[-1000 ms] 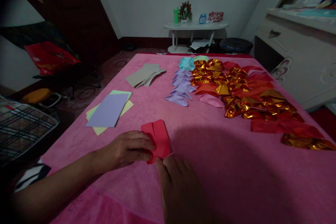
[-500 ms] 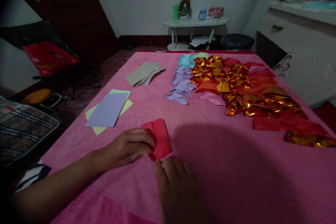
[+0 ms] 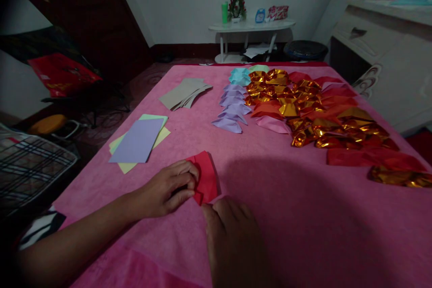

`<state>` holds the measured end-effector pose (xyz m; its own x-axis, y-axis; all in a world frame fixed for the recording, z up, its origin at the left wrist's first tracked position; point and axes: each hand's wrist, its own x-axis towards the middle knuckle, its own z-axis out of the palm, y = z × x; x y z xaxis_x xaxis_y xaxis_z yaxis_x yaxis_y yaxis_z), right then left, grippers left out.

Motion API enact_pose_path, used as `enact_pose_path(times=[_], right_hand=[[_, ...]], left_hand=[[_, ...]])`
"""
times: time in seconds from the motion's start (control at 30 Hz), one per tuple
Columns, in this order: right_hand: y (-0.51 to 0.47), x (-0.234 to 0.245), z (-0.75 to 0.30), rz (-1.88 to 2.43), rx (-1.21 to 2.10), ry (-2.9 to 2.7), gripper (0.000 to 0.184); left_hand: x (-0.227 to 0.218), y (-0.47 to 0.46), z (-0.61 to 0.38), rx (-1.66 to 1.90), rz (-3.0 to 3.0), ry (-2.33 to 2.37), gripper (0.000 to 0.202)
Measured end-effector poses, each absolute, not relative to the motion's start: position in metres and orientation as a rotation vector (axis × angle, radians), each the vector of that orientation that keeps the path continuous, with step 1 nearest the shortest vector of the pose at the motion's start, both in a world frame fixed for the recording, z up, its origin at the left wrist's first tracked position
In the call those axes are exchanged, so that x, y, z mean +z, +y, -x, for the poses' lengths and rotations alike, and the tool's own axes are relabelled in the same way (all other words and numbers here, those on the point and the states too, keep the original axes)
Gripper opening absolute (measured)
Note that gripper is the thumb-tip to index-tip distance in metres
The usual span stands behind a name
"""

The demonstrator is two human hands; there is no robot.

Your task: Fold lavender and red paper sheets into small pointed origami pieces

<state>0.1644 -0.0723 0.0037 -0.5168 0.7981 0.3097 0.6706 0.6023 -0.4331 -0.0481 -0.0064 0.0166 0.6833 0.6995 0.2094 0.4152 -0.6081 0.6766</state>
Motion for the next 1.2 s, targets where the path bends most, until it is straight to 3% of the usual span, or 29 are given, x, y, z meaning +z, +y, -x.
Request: enact_pose_path(times=[1.2], right_hand=[[-0.072,-0.002,-0.163,1.193,0.167,-2.443,0.04]], left_hand=[[0.01,-0.008,0.044,0.757,-2.141,0.966,0.023]])
